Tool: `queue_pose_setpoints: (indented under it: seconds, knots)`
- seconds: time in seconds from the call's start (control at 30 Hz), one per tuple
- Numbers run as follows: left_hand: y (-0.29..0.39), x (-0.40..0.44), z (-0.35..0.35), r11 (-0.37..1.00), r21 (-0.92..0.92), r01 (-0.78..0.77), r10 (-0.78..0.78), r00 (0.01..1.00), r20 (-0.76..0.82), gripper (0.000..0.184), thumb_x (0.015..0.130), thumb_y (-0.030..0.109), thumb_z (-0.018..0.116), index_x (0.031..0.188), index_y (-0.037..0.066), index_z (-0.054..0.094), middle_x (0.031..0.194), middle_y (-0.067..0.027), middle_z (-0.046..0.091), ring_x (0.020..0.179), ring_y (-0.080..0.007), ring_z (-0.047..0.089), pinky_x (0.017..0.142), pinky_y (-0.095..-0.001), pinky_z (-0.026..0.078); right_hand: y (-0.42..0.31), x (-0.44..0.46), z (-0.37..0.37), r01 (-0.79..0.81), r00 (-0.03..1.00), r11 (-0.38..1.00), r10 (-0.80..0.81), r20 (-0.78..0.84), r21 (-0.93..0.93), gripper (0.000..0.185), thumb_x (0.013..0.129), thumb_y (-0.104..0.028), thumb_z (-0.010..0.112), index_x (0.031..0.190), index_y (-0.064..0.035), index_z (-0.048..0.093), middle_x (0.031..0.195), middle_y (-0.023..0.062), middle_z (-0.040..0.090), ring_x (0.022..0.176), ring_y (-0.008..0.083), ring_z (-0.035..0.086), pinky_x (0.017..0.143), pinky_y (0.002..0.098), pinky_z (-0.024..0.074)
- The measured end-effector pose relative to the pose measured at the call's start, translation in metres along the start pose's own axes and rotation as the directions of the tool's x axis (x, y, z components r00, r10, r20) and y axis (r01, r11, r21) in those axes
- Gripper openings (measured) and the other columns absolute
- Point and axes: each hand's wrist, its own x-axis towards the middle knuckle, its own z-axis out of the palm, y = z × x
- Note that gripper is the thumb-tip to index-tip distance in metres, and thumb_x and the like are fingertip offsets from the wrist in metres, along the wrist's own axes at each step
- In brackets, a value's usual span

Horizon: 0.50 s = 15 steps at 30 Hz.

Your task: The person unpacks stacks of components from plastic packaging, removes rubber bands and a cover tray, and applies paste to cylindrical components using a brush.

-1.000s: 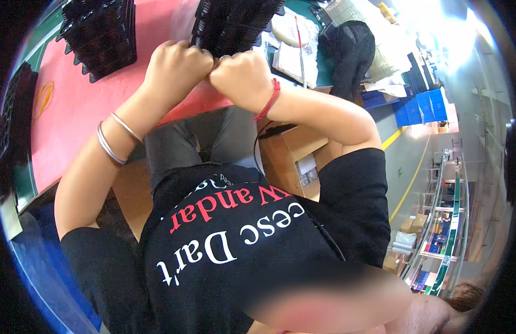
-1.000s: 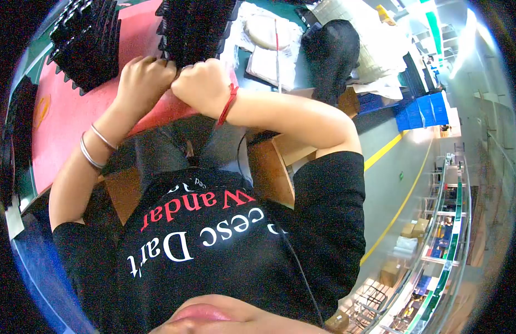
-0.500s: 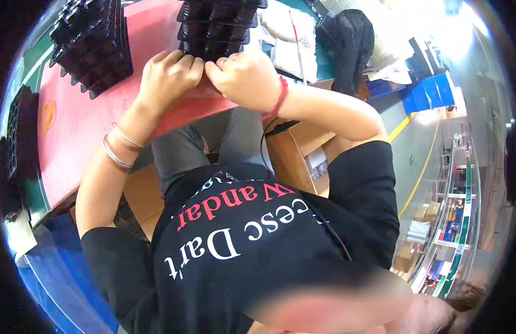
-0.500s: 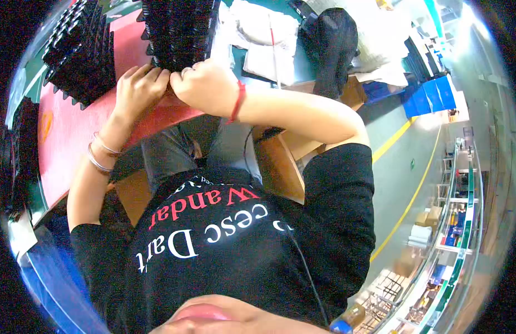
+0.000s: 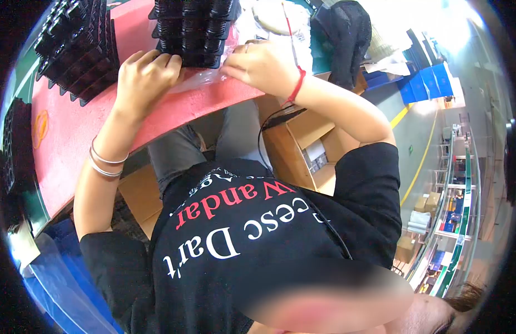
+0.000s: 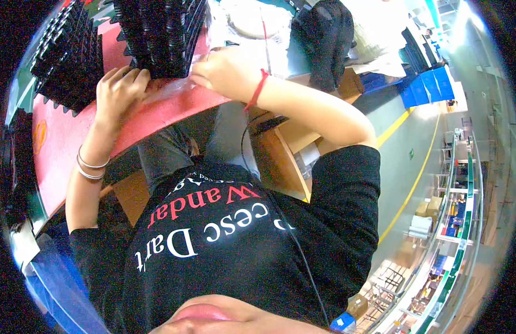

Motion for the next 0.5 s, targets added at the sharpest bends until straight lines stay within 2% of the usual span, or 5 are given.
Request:
queue_pose_setpoints:
  seconds: [0.07, 0.17, 0.27, 0.33, 0.5]
  knots:
    - [-0.001, -0.001, -0.001, 1.000, -0.001, 0.012, -0.012, 0.999, 0.037, 0.018, 0.066, 0.018, 0.063, 0.059, 0.014, 0.047, 0.057, 0.0020, 0.052, 0.056, -0.0138, 0.057, 0.052, -0.0269, 0.046, -0.001, 0.006, -0.006, 0.027, 0.999, 0.994, -0.022, 0.047, -0.107, 0.012, 0.077, -0.024, 0.062, 0.079, -0.0121, 0.064, 0.075, 0.0032, 0.061, 0.067, 0.0202, 0.061, 0.059, 0.0330, 0.0491]
    - [-0.005, -0.003, -0.002, 1.000, 0.010, 0.028, -0.028, 0.997, 0.072, 0.019, 0.066, 0.021, 0.065, 0.060, 0.013, 0.048, 0.059, 0.0016, 0.054, 0.058, -0.0144, 0.058, 0.053, -0.0279, 0.047, 0.000, 0.014, 0.004, -0.126, 0.992, 0.991, 0.126, -0.006, 0.051, 0.018, 0.080, -0.025, 0.057, 0.073, -0.0096, 0.062, 0.075, 0.0076, 0.063, 0.068, 0.0245, 0.064, 0.060, 0.0376, 0.0516]
    - [-0.005, -0.002, -0.007, 0.999, -0.017, 0.048, -0.047, 0.997, 0.056, 0.020, 0.065, 0.024, 0.067, 0.062, 0.013, 0.050, 0.060, 0.0013, 0.055, 0.059, -0.0154, 0.059, 0.054, -0.0283, 0.048, 0.000, 0.019, 0.013, -0.193, 0.981, 0.973, 0.191, -0.027, -0.129, 0.012, 0.074, -0.019, 0.061, 0.081, -0.0091, 0.062, 0.079, 0.0042, 0.063, 0.075, 0.0230, 0.063, 0.063, 0.0333, 0.0519]
    - [-0.006, -0.003, -0.007, 0.999, -0.018, 0.050, -0.049, 0.997, 0.061, 0.022, 0.065, 0.026, 0.068, 0.062, 0.013, 0.051, 0.060, 0.0011, 0.055, 0.060, -0.0158, 0.059, 0.055, -0.0283, 0.048, 0.004, 0.023, 0.018, -0.144, 0.987, 0.949, 0.116, -0.113, -0.279, 0.015, 0.071, -0.017, 0.060, 0.082, -0.0072, 0.061, 0.080, 0.0044, 0.064, 0.079, 0.0232, 0.063, 0.064, 0.0338, 0.0526]
    - [-0.007, -0.005, -0.008, 0.998, -0.003, 0.065, -0.064, 0.994, 0.086, 0.026, 0.065, 0.030, 0.070, 0.063, 0.012, 0.051, 0.060, 0.0007, 0.055, 0.060, -0.0164, 0.059, 0.056, -0.0285, 0.048, 0.006, 0.026, 0.026, -0.191, 0.972, 0.917, 0.128, -0.195, -0.349, 0.017, 0.066, -0.016, 0.059, 0.080, -0.0073, 0.061, 0.078, 0.0039, 0.063, 0.081, 0.0224, 0.062, 0.066, 0.0345, 0.0519]
